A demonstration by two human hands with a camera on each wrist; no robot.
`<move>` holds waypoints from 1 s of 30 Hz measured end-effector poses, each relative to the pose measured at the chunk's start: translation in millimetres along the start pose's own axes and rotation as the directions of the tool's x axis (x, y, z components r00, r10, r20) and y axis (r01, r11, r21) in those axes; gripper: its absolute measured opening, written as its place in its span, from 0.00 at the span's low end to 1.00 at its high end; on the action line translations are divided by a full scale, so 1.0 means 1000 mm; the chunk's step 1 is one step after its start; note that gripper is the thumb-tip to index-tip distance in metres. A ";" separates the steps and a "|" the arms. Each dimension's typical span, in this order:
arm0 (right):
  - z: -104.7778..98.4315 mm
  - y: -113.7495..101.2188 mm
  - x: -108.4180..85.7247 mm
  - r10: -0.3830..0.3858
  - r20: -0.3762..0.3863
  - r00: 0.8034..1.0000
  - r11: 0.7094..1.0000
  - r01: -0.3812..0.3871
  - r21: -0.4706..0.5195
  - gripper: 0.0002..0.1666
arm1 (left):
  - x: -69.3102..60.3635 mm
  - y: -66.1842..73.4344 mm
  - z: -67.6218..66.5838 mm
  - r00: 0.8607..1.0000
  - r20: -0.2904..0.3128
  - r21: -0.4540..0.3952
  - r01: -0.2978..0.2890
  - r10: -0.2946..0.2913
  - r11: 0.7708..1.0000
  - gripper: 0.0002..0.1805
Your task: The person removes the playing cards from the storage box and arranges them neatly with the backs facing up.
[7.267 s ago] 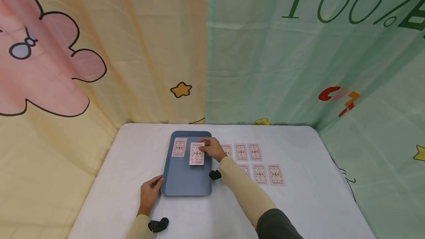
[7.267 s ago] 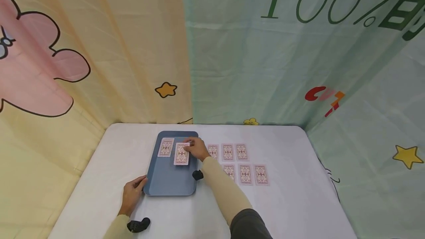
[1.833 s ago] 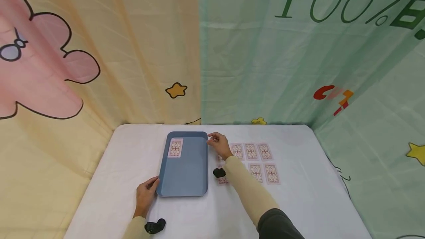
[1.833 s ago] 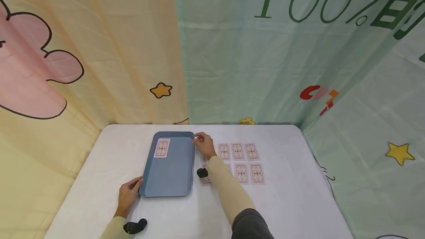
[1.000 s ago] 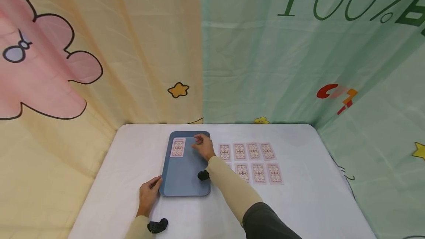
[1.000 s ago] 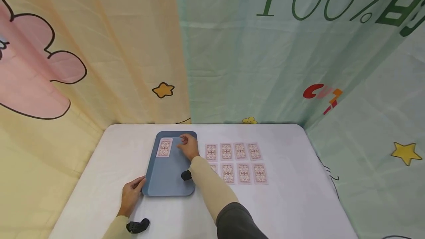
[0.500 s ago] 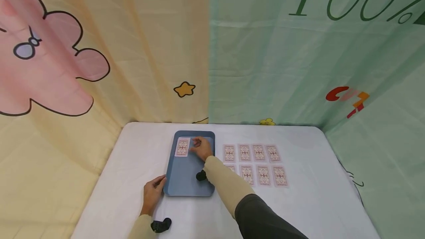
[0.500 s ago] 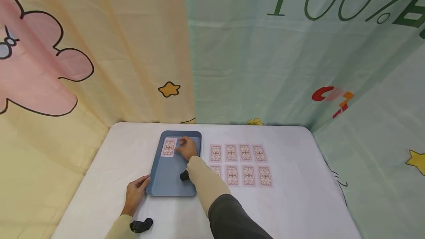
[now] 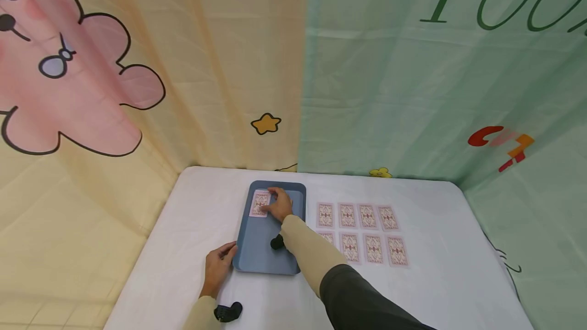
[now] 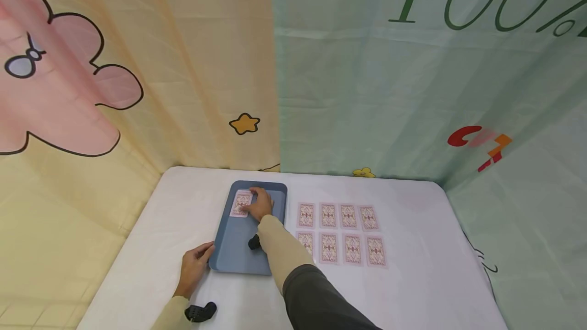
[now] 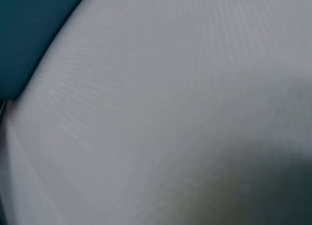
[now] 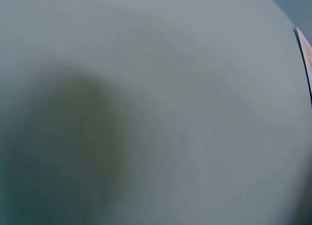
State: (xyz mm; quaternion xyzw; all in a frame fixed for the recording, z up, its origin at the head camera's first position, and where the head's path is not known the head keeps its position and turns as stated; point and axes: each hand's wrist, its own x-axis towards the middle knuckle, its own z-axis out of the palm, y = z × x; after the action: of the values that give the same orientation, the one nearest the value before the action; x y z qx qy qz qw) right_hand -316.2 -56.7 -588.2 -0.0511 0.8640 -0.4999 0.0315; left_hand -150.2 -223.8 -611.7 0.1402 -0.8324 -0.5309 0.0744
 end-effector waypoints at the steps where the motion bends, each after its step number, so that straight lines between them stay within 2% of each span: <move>1: 0.000 0.000 0.001 0.006 0.005 1.000 1.000 -0.006 -0.018 0.37 | 0.000 0.000 0.000 1.000 0.001 0.001 0.000 0.000 1.000 0.13; 8: 0.002 0.000 0.004 0.000 0.032 0.999 0.986 0.005 -0.169 0.41 | 0.000 0.001 0.001 1.000 -0.005 -0.011 -0.011 0.011 1.000 0.12; 14: 0.001 -0.001 0.006 -0.017 0.079 0.997 0.967 0.037 -0.253 0.41 | 0.000 0.002 0.000 1.000 0.002 -0.001 -0.018 0.018 1.000 0.13; 20: 0.003 -0.002 0.007 0.014 0.114 0.993 0.965 0.017 -0.262 0.42 | 0.000 0.002 -0.001 1.000 0.002 0.016 -0.017 0.017 1.000 0.13; 30: 0.002 -0.001 0.006 0.004 0.120 0.993 0.972 0.024 -0.232 0.35 | 0.000 0.001 -0.001 1.000 -0.002 0.010 -0.022 0.022 1.000 0.13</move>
State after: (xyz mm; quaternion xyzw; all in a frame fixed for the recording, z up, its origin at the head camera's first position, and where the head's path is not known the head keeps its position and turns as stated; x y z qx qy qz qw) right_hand -322.1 -59.7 -588.0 -0.0886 0.9129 -0.3913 0.0746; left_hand -149.6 -224.1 -610.7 0.1318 -0.8364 -0.5259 0.0804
